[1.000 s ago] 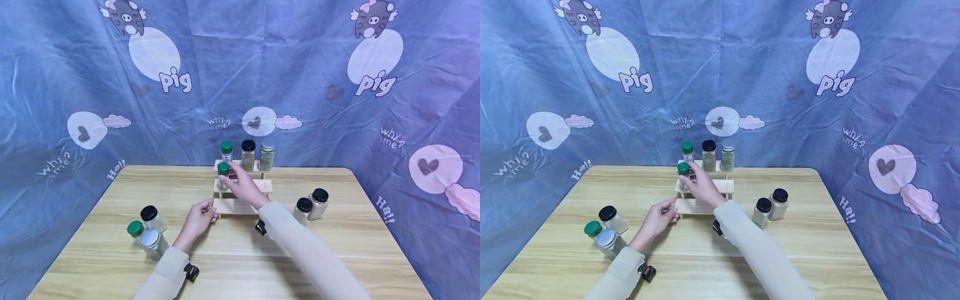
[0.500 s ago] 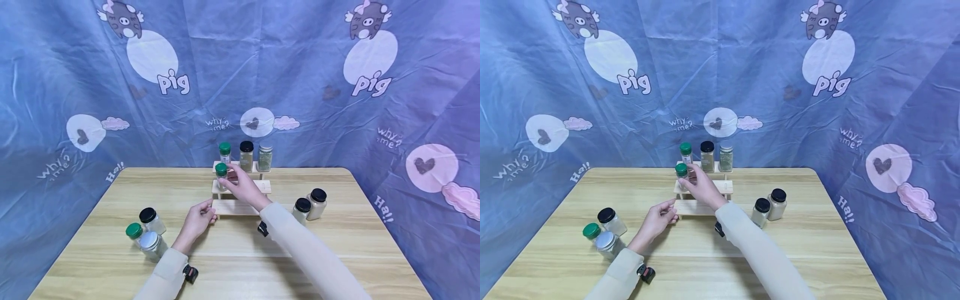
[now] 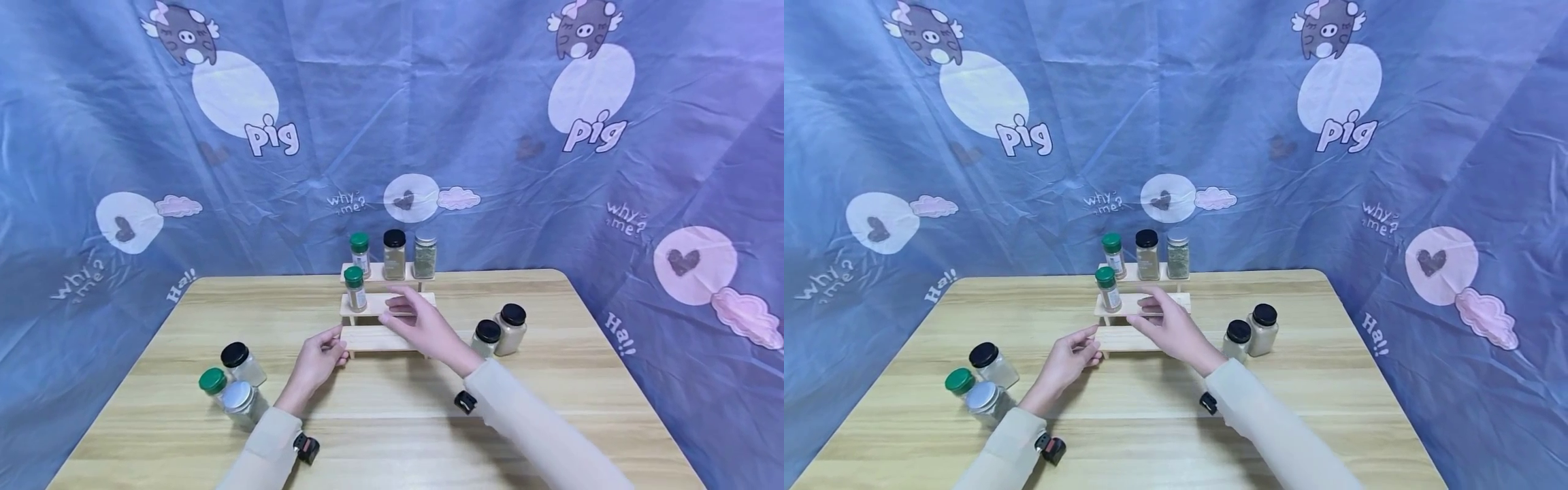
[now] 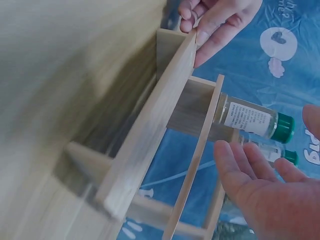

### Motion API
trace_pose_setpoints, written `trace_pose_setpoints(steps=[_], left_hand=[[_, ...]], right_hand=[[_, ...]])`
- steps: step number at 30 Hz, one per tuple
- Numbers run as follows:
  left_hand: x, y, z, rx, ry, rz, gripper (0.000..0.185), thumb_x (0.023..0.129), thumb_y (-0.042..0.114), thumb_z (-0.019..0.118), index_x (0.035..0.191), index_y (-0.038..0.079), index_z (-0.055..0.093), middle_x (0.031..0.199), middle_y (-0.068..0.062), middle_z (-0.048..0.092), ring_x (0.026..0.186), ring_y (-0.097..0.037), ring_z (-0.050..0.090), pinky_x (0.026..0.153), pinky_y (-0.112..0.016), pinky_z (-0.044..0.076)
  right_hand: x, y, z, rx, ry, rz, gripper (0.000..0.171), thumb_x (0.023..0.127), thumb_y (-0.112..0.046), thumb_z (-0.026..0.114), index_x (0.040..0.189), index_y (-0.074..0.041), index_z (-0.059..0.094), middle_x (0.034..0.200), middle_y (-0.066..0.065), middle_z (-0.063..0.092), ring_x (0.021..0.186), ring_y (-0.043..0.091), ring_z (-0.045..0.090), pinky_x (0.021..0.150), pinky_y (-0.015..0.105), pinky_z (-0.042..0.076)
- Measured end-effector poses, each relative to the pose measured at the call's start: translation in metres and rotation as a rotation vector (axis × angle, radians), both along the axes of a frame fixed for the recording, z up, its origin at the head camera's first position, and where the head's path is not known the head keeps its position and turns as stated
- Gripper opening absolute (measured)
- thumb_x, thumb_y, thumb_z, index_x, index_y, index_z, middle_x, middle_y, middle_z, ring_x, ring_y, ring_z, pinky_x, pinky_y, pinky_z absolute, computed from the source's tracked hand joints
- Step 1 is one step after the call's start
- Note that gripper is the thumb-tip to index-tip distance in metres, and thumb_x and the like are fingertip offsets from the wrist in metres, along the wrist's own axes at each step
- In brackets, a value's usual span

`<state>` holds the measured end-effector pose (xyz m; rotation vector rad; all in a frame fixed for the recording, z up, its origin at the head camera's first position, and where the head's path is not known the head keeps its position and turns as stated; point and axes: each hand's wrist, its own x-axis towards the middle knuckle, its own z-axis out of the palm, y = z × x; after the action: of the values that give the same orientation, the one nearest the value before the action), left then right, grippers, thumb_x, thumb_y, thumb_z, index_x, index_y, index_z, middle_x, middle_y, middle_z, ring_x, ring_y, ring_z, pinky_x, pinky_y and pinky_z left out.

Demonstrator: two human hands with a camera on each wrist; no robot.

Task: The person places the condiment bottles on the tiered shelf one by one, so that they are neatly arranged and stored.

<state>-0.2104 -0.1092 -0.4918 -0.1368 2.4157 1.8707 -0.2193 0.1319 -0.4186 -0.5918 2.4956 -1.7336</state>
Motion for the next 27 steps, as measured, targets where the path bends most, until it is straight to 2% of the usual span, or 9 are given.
trace_pose_setpoints(steps=[6, 13, 16, 19, 22, 27], left_hand=[[-0.001, -0.003, 0.000, -0.003, 0.007, -0.006, 0.047, 0.102, -0.003, 0.062, 0.148, -0.006, 0.054, 0.107, -0.019, 0.066, 0.082, -0.014, 0.071, 0.074, -0.022, 0.069], [-0.001, -0.003, -0.003, -0.004, -0.010, -0.007, 0.048, 0.102, -0.003, 0.062, 0.149, -0.005, 0.053, 0.107, -0.018, 0.066, 0.082, -0.014, 0.071, 0.074, -0.021, 0.069], [-0.001, -0.002, -0.003, -0.005, -0.012, -0.011, 0.048, 0.102, -0.003, 0.062, 0.149, -0.005, 0.053, 0.107, -0.018, 0.067, 0.082, -0.014, 0.071, 0.074, -0.022, 0.069], [-0.001, -0.002, -0.002, -0.005, -0.008, -0.011, 0.048, 0.101, -0.003, 0.062, 0.149, -0.005, 0.053, 0.107, -0.018, 0.067, 0.083, -0.014, 0.071, 0.075, -0.023, 0.069], [-0.001, -0.002, 0.000, 0.000, 0.001, -0.006, 0.048, 0.101, -0.003, 0.062, 0.148, -0.006, 0.053, 0.105, -0.018, 0.066, 0.083, -0.016, 0.071, 0.076, -0.025, 0.070], [0.000, -0.001, 0.003, 0.008, 0.001, 0.001, 0.047, 0.102, -0.002, 0.062, 0.148, -0.006, 0.054, 0.106, -0.018, 0.066, 0.084, -0.017, 0.072, 0.076, -0.026, 0.070]], right_hand=[[0.022, 0.029, -0.002, 0.002, -0.001, -0.007, 0.062, 0.100, -0.025, 0.073, 0.154, -0.010, 0.046, 0.142, 0.019, 0.064, 0.133, 0.038, 0.063, 0.114, 0.046, 0.058], [0.043, 0.067, -0.011, -0.013, 0.035, -0.020, 0.060, 0.101, -0.021, 0.072, 0.153, -0.005, 0.046, 0.141, 0.024, 0.063, 0.131, 0.045, 0.062, 0.109, 0.036, 0.062], [0.054, 0.084, -0.016, -0.008, 0.045, -0.054, 0.059, 0.100, -0.020, 0.073, 0.152, -0.006, 0.048, 0.140, 0.026, 0.064, 0.129, 0.046, 0.064, 0.108, 0.037, 0.062], [0.066, 0.102, -0.020, 0.016, 0.063, -0.099, 0.057, 0.100, -0.020, 0.073, 0.151, -0.009, 0.050, 0.139, 0.021, 0.066, 0.126, 0.040, 0.067, 0.108, 0.038, 0.062], [0.076, 0.118, -0.022, 0.032, 0.089, -0.139, 0.055, 0.100, -0.018, 0.073, 0.150, -0.010, 0.051, 0.137, 0.017, 0.067, 0.123, 0.028, 0.069, 0.106, 0.031, 0.063], [0.088, 0.141, -0.024, 0.003, 0.151, -0.181, 0.054, 0.098, -0.006, 0.073, 0.147, -0.003, 0.052, 0.134, 0.023, 0.068, 0.121, 0.010, 0.069, 0.099, 0.017, 0.062]])
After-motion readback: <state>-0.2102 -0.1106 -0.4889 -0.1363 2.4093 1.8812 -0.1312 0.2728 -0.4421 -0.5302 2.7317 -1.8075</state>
